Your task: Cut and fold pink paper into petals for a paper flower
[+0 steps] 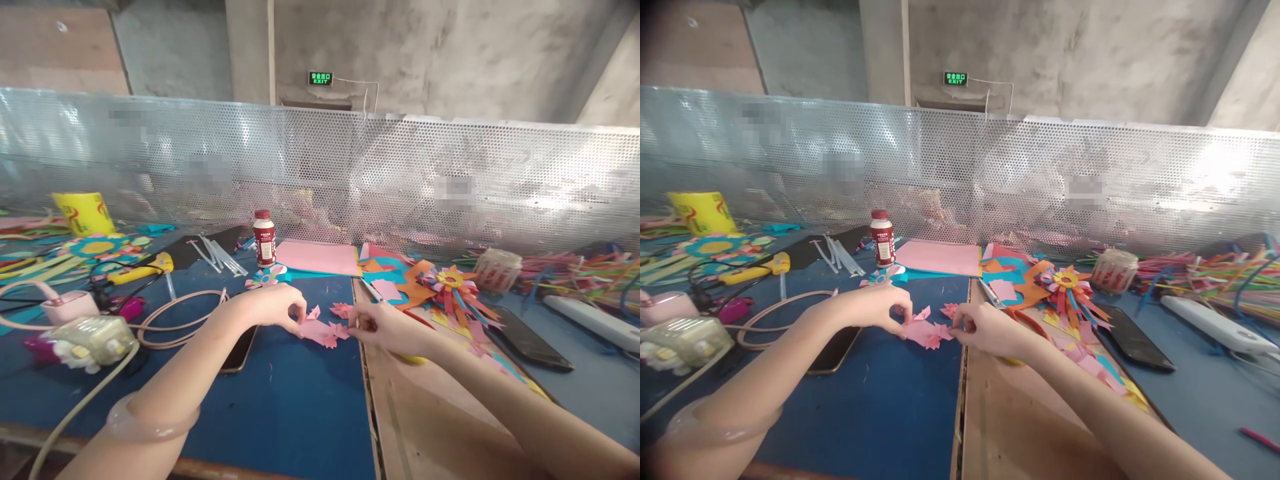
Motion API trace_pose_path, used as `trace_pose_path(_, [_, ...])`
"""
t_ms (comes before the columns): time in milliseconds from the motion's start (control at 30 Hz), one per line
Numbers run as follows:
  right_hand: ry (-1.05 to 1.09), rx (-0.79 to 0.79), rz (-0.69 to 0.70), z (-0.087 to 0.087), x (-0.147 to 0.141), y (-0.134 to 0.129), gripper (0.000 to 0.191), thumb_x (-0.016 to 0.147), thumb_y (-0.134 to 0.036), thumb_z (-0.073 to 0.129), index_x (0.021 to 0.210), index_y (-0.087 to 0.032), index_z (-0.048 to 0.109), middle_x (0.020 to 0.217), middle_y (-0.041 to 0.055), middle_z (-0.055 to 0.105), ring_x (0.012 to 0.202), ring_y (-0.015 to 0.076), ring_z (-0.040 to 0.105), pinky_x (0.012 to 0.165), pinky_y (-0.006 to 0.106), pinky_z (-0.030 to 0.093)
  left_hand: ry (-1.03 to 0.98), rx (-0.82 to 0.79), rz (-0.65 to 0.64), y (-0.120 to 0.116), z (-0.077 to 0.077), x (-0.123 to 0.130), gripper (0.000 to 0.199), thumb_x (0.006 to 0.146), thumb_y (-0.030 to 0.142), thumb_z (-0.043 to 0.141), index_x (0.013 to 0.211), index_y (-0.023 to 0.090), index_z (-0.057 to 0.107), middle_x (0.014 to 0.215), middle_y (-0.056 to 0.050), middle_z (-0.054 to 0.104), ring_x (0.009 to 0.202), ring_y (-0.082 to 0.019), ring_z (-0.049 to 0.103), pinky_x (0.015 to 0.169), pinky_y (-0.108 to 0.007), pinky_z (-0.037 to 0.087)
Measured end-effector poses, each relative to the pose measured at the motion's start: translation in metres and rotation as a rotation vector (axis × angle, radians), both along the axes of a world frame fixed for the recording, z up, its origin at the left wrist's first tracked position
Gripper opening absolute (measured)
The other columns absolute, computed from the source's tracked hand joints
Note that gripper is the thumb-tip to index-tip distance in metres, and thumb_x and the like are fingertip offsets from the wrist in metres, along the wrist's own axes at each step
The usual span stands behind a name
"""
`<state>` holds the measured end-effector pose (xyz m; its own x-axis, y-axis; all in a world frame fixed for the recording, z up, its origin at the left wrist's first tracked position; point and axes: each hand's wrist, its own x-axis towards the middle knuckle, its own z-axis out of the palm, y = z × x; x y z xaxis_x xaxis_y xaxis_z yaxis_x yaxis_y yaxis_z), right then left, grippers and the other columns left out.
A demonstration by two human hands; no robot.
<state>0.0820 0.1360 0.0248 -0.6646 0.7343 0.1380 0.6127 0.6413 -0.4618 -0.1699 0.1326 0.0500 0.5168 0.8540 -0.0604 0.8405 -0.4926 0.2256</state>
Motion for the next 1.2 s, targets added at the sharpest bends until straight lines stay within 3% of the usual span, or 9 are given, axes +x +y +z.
trace_pose_path(100, [0.025, 0.026, -0.044, -0.005, -0.003, 0.003, 0.030, 0.077, -0.047, 0.052, 0.088, -0.020, 0.055, 0.054, -0.0062, 0.044, 0.047, 0.0076, 0.037, 0.045, 0.020, 0.023, -0.016, 0.031, -0.018, -0.001, -0.003, -0.003, 0.013, 0.063, 0.031, 0.062, 0.073, 0.024, 0.067, 0.076, 0.001, 0.062, 0.069, -0.013, 0.054, 0.062, -0.022, 0.035])
trace_pose_path(200, [0.007, 0.048, -0.085, -0.010, -0.005, 0.006, 0.030, 0.076, -0.046, 0.053, 0.091, -0.020, 0.056, 0.055, -0.0062, 0.044, 0.047, 0.0076, 0.036, 0.045, 0.020, 0.022, 0.023, 0.051, -0.001, -0.005, 0.000, -0.002, 0.013, 0.061, 0.023, 0.059, 0.071, 0.024, 0.066, 0.076, 0.002, 0.062, 0.068, -0.013, 0.054, 0.061, -0.022, 0.035])
trace_pose_path(367, [-0.021, 0.035, -0.074, -0.011, -0.003, 0.007, 0.023, 0.079, -0.040, 0.050, 0.087, -0.020, 0.059, 0.056, -0.0052, 0.045, 0.047, 0.0076, 0.036, 0.044, 0.020, 0.021, 0.099, -0.006, 0.104, -0.017, 0.017, -0.003, 0.021, 0.058, 0.014, 0.050, 0.071, 0.023, 0.064, 0.077, 0.001, 0.064, 0.068, -0.014, 0.055, 0.057, -0.023, 0.035])
trace_pose_path(467, [-0.031, 0.040, -0.059, -0.007, -0.002, 0.003, 0.024, 0.081, -0.040, 0.046, 0.088, -0.021, 0.060, 0.057, -0.0042, 0.048, 0.048, 0.0080, 0.039, 0.044, 0.020, 0.023, 0.036, -0.100, 0.124, -0.023, 0.028, -0.011, 0.022, 0.058, 0.014, 0.047, 0.072, 0.021, 0.061, 0.075, 0.002, 0.063, 0.065, -0.013, 0.054, 0.055, -0.022, 0.037])
trace_pose_path(567, [-0.050, 0.173, -0.027, -0.005, -0.007, 0.000, 0.023, 0.082, -0.037, 0.046, 0.093, -0.022, 0.060, 0.067, -0.0015, 0.054, 0.055, 0.0094, 0.046, 0.050, 0.021, 0.031, -0.039, -0.120, 0.111, -0.027, 0.036, -0.018, 0.016, 0.060, 0.017, 0.047, 0.071, 0.020, 0.059, 0.072, 0.002, 0.061, 0.064, -0.012, 0.054, 0.057, -0.022, 0.038])
trace_pose_path(700, [-0.125, 0.426, 0.122, -0.006, -0.020, 0.000, 0.019, 0.079, -0.031, 0.053, 0.093, -0.021, 0.062, 0.090, 0.0049, 0.053, 0.079, 0.0146, 0.052, 0.067, 0.024, 0.040, -0.120, -0.184, 0.039, -0.034, 0.045, -0.020, 0.017, 0.063, 0.016, 0.047, 0.074, 0.020, 0.059, 0.074, 0.002, 0.061, 0.068, -0.012, 0.055, 0.060, -0.021, 0.040])
trace_pose_path(900, [-0.241, 0.555, 0.184, -0.008, -0.035, 0.004, 0.019, 0.081, -0.023, 0.048, 0.087, -0.016, 0.064, 0.086, 0.0076, 0.053, 0.084, 0.0178, 0.050, 0.071, 0.028, 0.042, -0.234, -0.326, -0.132, -0.042, 0.051, -0.016, 0.021, 0.069, 0.016, 0.047, 0.080, 0.021, 0.064, 0.082, 0.001, 0.065, 0.073, -0.012, 0.058, 0.067, -0.022, 0.044])
trace_pose_path(1033, [-0.138, 0.510, 0.160, -0.010, -0.037, 0.005, 0.016, 0.080, -0.017, 0.048, 0.080, -0.017, 0.064, 0.080, 0.0054, 0.053, 0.077, 0.0153, 0.050, 0.068, 0.026, 0.042, -0.234, -0.386, -0.129, -0.042, 0.045, -0.009, 0.019, 0.069, 0.017, 0.051, 0.081, 0.020, 0.064, 0.079, 0.001, 0.066, 0.072, -0.012, 0.059, 0.066, -0.022, 0.045])
trace_pose_path(1200, [0.108, 0.278, 0.124, -0.007, -0.038, 0.012, 0.013, 0.079, -0.021, 0.053, 0.078, -0.017, 0.066, 0.078, 0.0023, 0.052, 0.066, 0.0094, 0.050, 0.064, 0.021, 0.041, -0.221, -0.569, -0.160, -0.041, 0.035, 0.008, 0.015, 0.068, 0.021, 0.056, 0.081, 0.018, 0.064, 0.074, 0.000, 0.066, 0.070, -0.013, 0.060, 0.065, -0.024, 0.046])
